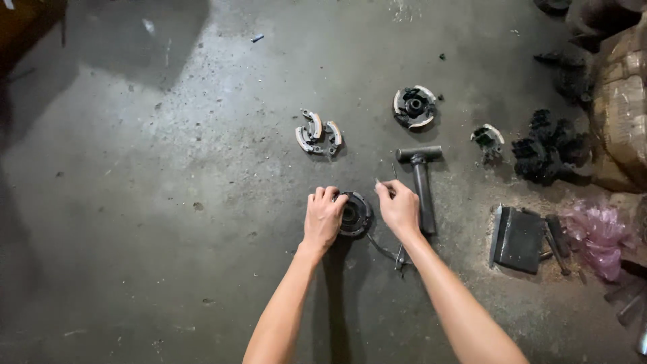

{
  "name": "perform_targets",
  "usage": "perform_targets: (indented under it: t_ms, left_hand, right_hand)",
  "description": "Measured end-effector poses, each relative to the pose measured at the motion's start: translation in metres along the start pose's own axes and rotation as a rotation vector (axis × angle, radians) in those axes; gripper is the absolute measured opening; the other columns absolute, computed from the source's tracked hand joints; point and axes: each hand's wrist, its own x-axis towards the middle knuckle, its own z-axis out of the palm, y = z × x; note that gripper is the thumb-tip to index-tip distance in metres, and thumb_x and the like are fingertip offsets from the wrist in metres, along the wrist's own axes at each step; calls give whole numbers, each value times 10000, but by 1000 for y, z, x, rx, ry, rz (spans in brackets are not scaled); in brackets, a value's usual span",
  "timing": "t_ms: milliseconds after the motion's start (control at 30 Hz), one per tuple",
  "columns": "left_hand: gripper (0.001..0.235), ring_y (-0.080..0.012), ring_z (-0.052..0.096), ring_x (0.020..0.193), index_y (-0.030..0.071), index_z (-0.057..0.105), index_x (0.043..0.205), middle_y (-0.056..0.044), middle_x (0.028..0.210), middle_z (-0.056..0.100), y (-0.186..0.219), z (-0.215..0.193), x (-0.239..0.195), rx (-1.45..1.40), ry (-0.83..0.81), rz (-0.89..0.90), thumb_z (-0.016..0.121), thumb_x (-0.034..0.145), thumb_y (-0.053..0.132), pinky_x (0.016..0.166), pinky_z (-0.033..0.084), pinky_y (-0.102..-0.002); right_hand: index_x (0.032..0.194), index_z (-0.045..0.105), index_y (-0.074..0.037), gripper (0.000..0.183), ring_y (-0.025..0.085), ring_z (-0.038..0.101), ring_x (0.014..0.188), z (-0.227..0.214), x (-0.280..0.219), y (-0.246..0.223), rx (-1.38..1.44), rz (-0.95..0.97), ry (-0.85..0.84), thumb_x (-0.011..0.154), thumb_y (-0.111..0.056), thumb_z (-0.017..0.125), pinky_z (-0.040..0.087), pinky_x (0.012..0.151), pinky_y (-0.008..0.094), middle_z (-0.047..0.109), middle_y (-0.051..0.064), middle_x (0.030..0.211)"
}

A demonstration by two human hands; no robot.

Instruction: Disassembling a motorcycle clutch assembly on the floor using a screwdriver to remove springs and plates

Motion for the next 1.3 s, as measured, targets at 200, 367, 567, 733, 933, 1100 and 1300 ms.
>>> perform_targets:
  t_ms: [200,367,567,733,933,1100,1300]
  left_hand:
    - [73,-275,540,873,201,577,897,-55,923,510,-7,3,10,96,-46,178,594,905,130,701,438,-379]
    - [92,-274,545,884,178,567,892,-51,933,514,-3,3,20,104,-149,214,604,851,104,690,443,-382]
    - [82,-262,556,907,164,580,881,-45,940,535,4,-8,25,157,-158,227,618,831,111,722,452,-387]
    - [80,-248,571,882,164,583,908,-39,922,522,5,-11,19,162,-121,195,601,866,100,713,457,-372]
    - [99,-263,569,892,169,592,863,-45,940,543,8,-4,15,265,-109,224,653,799,124,730,459,-398]
    - [99,-299,552,803,102,581,925,-98,895,500,-20,26,1,141,-23,-46,525,881,33,647,462,-408]
    - [109,-332,623,862,95,648,938,-121,963,597,-9,-26,4,102,-72,-111,562,880,61,651,528,-421]
  right_hand:
    - [1241,693,-9,434,436,656,1033,-16,26,4,-132,-531,162,895,-259,772,517,935,528,671,226,1057]
    - [1173,700,-24,330,383,638,1025,-24,20,81,-172,-481,297,861,-98,779,498,942,461,614,151,1060]
    - [1087,709,-55,209,326,623,977,-10,2,133,-224,-528,323,879,-49,737,514,875,425,585,99,1017]
    - [1037,719,-106,170,281,637,998,6,-44,120,-183,-637,258,886,-35,690,521,882,376,616,68,1007]
    - [1019,716,-119,148,248,645,918,-7,-99,78,-222,-629,165,878,-80,690,528,785,383,623,41,958]
    - [1177,619,-100,498,340,617,980,5,-107,102,-442,-368,130,813,-386,800,542,744,481,564,99,1064]
    - [1230,525,-37,605,414,700,993,1,-112,106,-609,-101,-175,806,-334,839,582,787,528,651,185,1045]
